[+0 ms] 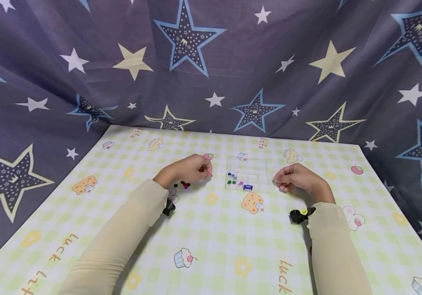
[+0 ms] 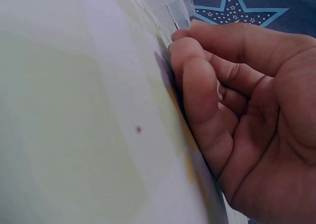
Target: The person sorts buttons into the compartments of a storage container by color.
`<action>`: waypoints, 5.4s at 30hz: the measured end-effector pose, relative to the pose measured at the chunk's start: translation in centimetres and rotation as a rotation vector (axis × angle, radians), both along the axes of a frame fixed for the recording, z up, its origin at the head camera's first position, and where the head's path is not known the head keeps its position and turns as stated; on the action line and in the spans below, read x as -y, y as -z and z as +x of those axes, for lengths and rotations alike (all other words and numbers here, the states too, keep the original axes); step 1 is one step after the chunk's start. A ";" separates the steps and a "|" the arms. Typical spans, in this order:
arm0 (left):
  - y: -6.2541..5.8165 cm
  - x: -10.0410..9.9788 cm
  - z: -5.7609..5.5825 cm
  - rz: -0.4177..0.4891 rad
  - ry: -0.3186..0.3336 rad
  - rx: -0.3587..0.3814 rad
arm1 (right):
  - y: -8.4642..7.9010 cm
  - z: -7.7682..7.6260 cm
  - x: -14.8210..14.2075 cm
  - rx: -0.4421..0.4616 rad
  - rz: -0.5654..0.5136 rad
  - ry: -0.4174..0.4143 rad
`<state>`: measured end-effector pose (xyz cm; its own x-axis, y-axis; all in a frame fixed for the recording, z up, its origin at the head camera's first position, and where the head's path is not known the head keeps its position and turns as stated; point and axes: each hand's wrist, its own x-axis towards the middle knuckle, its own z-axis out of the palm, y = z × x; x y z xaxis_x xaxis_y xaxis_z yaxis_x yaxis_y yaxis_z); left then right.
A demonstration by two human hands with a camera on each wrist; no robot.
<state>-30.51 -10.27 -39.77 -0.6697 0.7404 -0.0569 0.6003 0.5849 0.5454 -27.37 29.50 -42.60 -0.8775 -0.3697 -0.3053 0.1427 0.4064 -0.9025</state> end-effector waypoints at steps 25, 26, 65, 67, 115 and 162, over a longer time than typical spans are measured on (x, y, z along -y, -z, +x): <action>0.4 -7.2 0.8 0.096 0.061 -0.136 | 0.0 0.0 0.0 0.017 -0.025 0.004; 0.5 -7.3 0.8 0.097 0.066 -0.138 | 0.0 -0.1 -0.1 0.017 -0.024 0.004; -0.6 -2.0 1.2 -0.009 0.045 -0.185 | -0.1 0.2 0.1 -0.003 -0.003 -0.005; -0.7 -1.2 1.3 -0.012 0.031 -0.165 | -0.1 0.2 0.2 0.003 -0.003 0.005; -0.6 5.7 2.6 -0.131 -0.064 0.077 | 0.0 0.2 0.0 0.001 -0.011 0.014; -1.0 5.2 2.5 -0.131 -0.019 0.053 | -0.1 0.1 0.0 0.000 -0.009 0.002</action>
